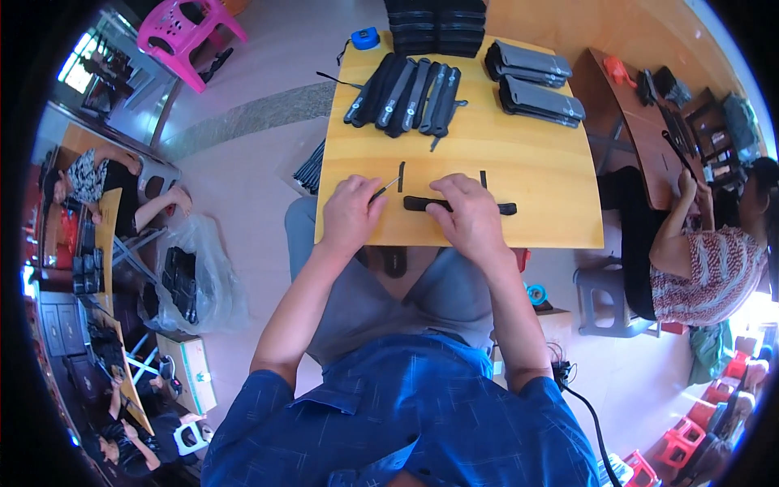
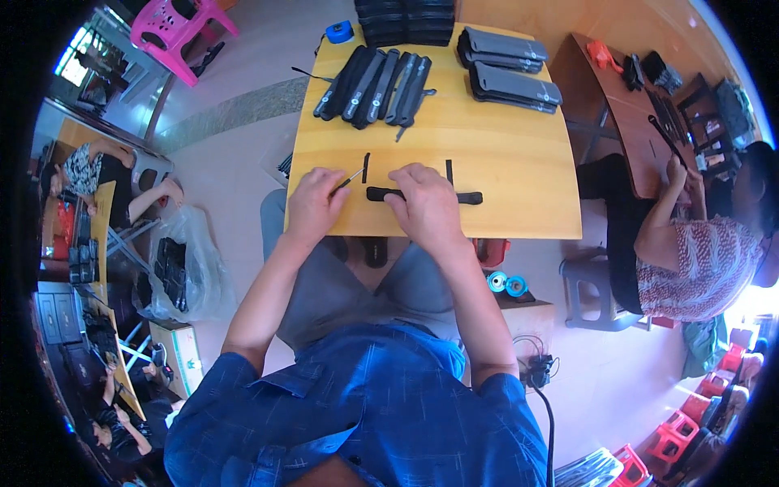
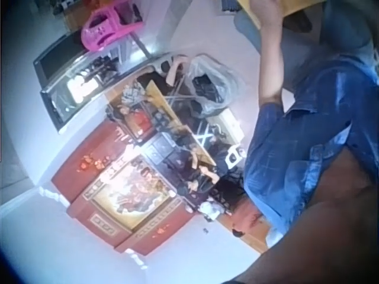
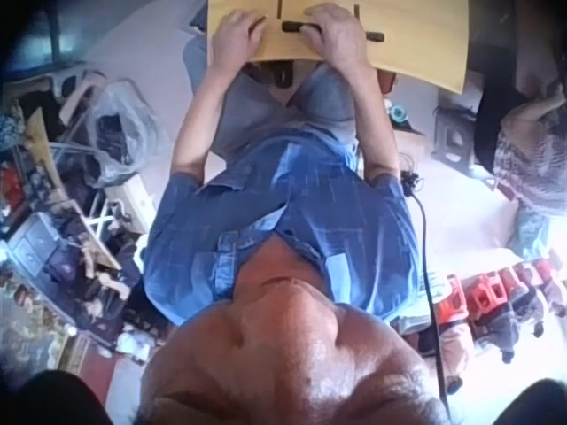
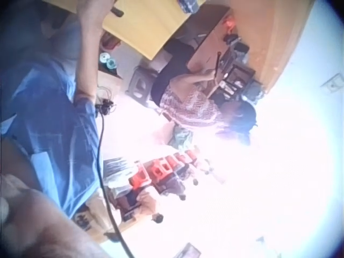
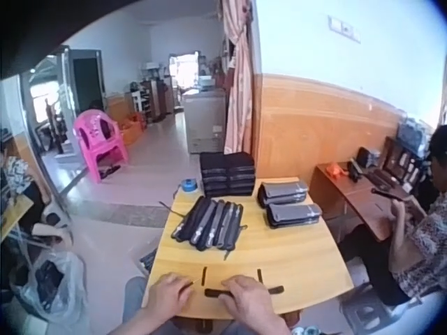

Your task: Assembling plastic end-pieces onto synthetic fabric straps and organizing them on a workbench.

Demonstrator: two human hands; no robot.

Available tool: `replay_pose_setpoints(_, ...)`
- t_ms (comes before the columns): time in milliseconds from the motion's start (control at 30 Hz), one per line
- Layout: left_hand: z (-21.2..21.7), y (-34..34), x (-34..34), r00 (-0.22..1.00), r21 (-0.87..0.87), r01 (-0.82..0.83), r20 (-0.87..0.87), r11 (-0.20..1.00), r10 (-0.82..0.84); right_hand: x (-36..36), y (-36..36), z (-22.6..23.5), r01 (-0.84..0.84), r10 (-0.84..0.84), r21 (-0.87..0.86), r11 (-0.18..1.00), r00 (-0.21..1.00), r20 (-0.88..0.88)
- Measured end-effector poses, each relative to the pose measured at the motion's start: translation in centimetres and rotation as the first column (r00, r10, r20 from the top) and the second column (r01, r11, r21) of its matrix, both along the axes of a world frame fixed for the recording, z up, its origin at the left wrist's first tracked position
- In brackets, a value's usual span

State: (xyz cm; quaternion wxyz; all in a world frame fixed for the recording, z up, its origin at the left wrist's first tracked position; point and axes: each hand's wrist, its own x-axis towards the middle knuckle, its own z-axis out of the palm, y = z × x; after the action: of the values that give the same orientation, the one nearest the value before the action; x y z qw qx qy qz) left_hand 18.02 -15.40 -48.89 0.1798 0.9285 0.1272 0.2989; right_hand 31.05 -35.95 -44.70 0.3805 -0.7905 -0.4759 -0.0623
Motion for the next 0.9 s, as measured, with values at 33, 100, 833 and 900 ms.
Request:
replay_pose_setpoints(33, -0.5, 0.1, 0.2, 0.999, 0.014, 0.014, -0.030, 1.000, -0.014, -0.1, 0.5, -0.5, -0.001, 0.002, -0.041, 0.999, 1.000, 0.023)
replay_pose_setpoints(100, -1.1, 0.4, 0.4, 0.999, 0.021, 0.016, -0.050, 1.000, -0.015, -0.4, 0.9, -1.4, 0.000, 0.003, -0.095, 0.995, 0.999, 0.032)
replay_pose_setpoints(833, -0.1, -5.2, -4.6, 0.998, -0.382, 0.061, 0.017, 0.922, -0.059, -3.2, 1.3, -3.9, 0.011, -0.002, 0.041, 0.999, 0.974, -0.227)
replay_pose_setpoints(900, -0.2, -5.3, -4.3, 0.997, -0.384, 0.075, 0.032, 0.920, -0.068, -2.9, 1.2, -3.4, 0.001, 0.002, 0.009, 1.000, 0.968, -0.253)
